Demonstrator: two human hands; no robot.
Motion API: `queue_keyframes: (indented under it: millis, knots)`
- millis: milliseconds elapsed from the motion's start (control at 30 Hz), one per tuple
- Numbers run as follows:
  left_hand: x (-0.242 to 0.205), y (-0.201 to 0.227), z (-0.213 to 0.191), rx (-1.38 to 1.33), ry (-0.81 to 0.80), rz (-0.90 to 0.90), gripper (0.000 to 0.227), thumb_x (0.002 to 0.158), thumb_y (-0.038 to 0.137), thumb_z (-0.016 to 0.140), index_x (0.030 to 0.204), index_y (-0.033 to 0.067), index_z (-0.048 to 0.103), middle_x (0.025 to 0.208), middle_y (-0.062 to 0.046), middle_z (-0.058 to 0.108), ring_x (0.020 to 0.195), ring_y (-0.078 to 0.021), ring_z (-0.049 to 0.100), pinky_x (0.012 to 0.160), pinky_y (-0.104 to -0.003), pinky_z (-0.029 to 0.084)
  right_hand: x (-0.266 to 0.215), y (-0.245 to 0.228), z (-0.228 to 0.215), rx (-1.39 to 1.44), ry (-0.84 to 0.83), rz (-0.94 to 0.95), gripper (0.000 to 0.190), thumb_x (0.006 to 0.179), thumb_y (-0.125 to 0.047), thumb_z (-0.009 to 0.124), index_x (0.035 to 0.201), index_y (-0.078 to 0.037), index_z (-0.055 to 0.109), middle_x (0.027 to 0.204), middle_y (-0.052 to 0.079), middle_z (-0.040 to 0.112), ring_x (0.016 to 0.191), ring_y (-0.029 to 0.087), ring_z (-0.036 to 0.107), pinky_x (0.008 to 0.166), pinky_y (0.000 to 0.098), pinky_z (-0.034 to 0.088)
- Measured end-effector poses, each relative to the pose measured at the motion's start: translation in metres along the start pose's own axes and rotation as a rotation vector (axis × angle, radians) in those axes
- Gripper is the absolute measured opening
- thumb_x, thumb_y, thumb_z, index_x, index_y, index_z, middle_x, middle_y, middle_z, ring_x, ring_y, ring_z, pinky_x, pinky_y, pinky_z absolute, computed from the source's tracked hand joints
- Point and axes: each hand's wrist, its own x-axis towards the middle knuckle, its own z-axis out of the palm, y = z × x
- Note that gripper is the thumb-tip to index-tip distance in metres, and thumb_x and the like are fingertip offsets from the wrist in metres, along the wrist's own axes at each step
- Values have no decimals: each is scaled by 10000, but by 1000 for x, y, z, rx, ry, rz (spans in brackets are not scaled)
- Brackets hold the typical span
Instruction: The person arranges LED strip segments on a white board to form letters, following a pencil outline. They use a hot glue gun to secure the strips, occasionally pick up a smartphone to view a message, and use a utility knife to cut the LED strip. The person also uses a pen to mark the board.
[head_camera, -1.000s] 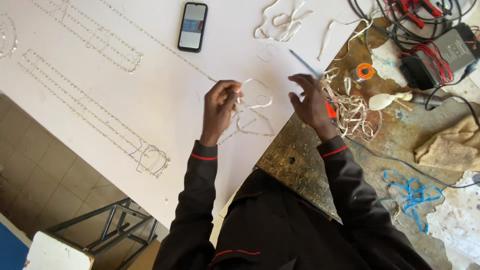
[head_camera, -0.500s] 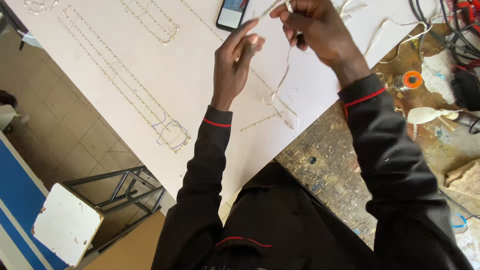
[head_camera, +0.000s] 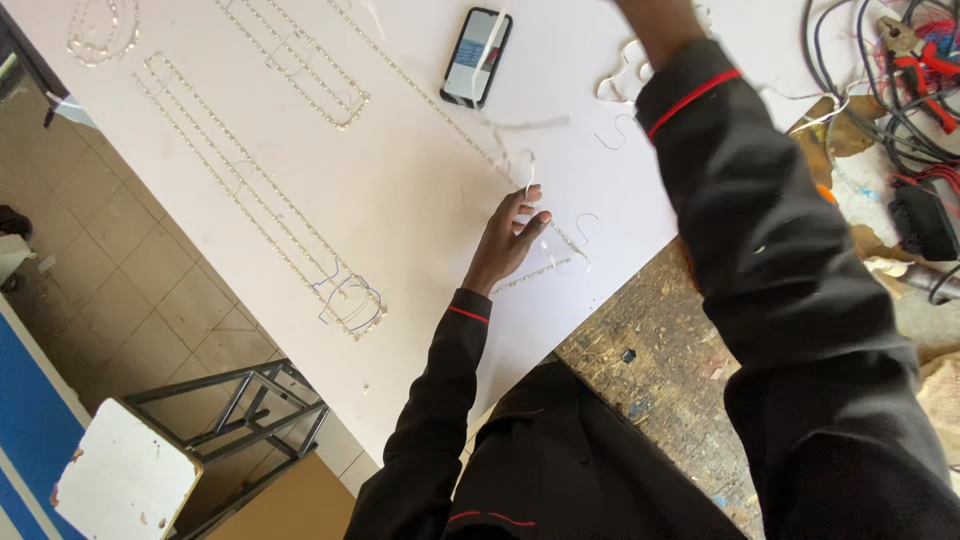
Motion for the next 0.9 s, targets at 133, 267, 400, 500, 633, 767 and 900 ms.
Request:
queue_keyframes:
  millis: [133, 267, 400, 500, 633, 767, 900]
  knots:
    - [15, 8, 11, -162, -95, 95, 545, 1153, 234, 689, 1659, 83, 555, 1298, -191, 772, 1225, -354, 770, 957, -423, 627, -38, 3, 7, -205, 38, 10, 180, 1075, -230, 700, 1186, -260, 838, 981, 78, 834, 944, 410, 828, 831, 605, 628]
    - [31, 14, 25, -103, -123, 192, 449, 1155, 133, 679, 1599, 84, 629, 1038, -168, 775, 973, -292, 782, 818, -397, 646, -36, 32, 38, -51, -121, 59, 293, 1098, -230, 685, 1368, -241, 798, 1074, 123, 845, 1058, 449, 812, 969, 660, 603]
    - [32, 56, 33, 200, -212, 178, 215, 1119, 139, 636, 1225, 0, 761, 913, -211, 758, 922, -438, 787, 808, -541, 625, -18, 43, 69, 6, -162, 53, 275, 1108, -200, 654, 1344, -217, 794, 1037, 60, 851, 947, 310, 841, 920, 572, 621]
    - [22, 47, 36, 239, -213, 181, 253, 1121, 147, 646, 1303, 22, 770, 881, -179, 754, 885, -372, 773, 829, -518, 626, 1, 31, 96, -35, -108, 24, 167, 1082, -220, 652, 1169, -274, 784, 940, -37, 814, 858, 268, 830, 827, 522, 637]
    - [18, 18, 30, 237, -43, 81, 290, 1152, 300, 684, 1179, 34, 798, 719, -90, 617, 754, -291, 703, 804, -464, 596, 12, -1, 140, -260, -15, -369, 224, 1085, -233, 723, 1302, -201, 768, 1240, 29, 708, 1265, 329, 661, 1021, 523, 575]
    - [6, -1, 37, 146, 89, 132, 266, 1153, 282, 669, 1245, 65, 792, 734, -6, 567, 681, -189, 548, 728, -346, 514, 30, -19, 165, -292, 37, -822, 462, 1022, -164, 833, 1476, -140, 753, 1603, 52, 660, 1610, 417, 406, 1257, 736, 311]
    - [5, 2, 35, 129, 79, 89, 281, 1127, 260, 660, 1032, 40, 807, 1052, -66, 866, 754, -194, 705, 727, -353, 557, 41, -15, 162, -346, -32, -892, 179, 1050, -148, 805, 1229, -143, 807, 1122, -45, 829, 1594, 389, 531, 1335, 727, 220]
